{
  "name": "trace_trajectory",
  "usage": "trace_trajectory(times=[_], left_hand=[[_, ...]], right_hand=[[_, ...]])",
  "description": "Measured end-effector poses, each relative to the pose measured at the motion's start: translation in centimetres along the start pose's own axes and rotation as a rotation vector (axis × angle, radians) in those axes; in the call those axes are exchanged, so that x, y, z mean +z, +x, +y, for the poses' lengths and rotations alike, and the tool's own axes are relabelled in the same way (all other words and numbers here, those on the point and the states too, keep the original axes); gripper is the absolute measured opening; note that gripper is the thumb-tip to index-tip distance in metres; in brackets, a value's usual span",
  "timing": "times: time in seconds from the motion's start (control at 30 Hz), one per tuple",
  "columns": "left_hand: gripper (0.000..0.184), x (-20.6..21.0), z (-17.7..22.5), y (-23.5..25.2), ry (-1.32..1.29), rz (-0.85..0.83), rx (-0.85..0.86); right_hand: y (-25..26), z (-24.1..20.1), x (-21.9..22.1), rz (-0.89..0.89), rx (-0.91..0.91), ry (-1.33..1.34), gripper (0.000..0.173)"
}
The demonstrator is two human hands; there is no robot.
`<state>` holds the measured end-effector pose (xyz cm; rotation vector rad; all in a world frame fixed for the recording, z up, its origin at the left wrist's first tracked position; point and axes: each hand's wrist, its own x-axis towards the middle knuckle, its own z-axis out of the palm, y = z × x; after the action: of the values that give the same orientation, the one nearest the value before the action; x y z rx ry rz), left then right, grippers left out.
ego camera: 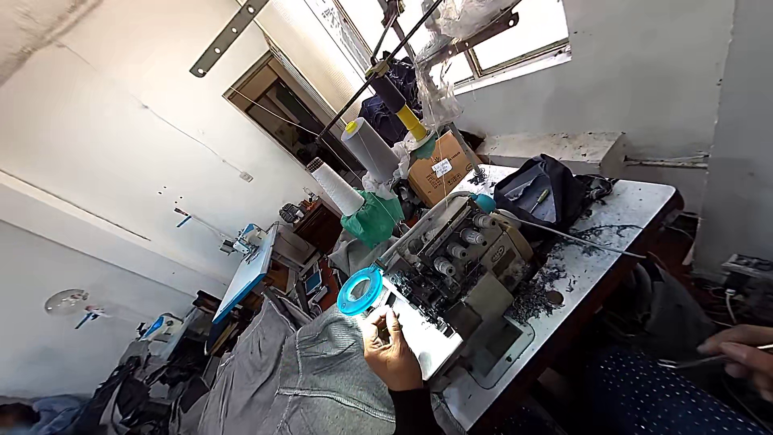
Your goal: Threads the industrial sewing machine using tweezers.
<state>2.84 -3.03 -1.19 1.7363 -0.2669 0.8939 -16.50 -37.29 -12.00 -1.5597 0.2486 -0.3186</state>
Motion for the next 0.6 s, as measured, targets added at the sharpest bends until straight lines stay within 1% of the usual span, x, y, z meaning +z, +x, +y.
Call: trace_trajectory(times=[0.07, 0.1, 0.17, 0.2, 0.27, 0.33, 0.4, 0.47, 0.53, 0.57, 0.6], left_hand=[[0.011, -0.1, -0.1, 0.0, -0.101, 0.001, -0.029], [0.014, -0.1, -0.1, 0.0, -0.198, -0.011, -0.069], [0.023, -0.2, 0.3, 0.1, -0.447, -0.036, -0.208], [0.027, -0.2, 0.7, 0.2, -0.566, -0.045, -0.282], [0.03, -0.3, 0.9, 0.3, -0.749, -0.085, -0.358], [0.034, -0.3, 0.8, 0.4, -0.824, -0.115, -0.368], [0.032, -0.2, 0.8, 0.2, -0.814, -0.126, -0.349], [0.029, -0.2, 0.9, -0.1, -0.737, -0.127, -0.319], [0.025, -0.2, 0.9, -0.6, -0.618, -0.161, -0.224], [0.021, -0.2, 1.0, -0.9, -0.519, -0.172, -0.151], [0.016, -0.1, 1.2, -1.2, -0.363, -0.18, -0.057]], right_hand=[[0.6, -0.4, 1.3, -0.039, -0.119, 0.054, 0.017], [1.0, -0.2, 2.0, -0.073, -0.202, 0.064, 0.017], [1.7, -0.1, 3.5, -0.141, -0.343, 0.052, 0.019], [1.9, -0.1, 4.2, -0.166, -0.383, 0.045, 0.019], [2.0, -0.1, 5.7, -0.215, -0.408, 0.061, 0.019], [1.8, -0.4, 6.7, -0.252, -0.388, 0.083, 0.018], [1.5, -0.5, 7.3, -0.276, -0.365, 0.098, 0.017], [1.2, -0.4, 7.3, -0.282, -0.352, 0.1, 0.017], [1.0, -0.4, 7.1, -0.271, -0.346, 0.088, 0.018], [1.0, -0.4, 7.0, -0.265, -0.35, 0.076, 0.018], [1.1, -0.4, 6.9, -0.258, -0.361, 0.059, 0.019]])
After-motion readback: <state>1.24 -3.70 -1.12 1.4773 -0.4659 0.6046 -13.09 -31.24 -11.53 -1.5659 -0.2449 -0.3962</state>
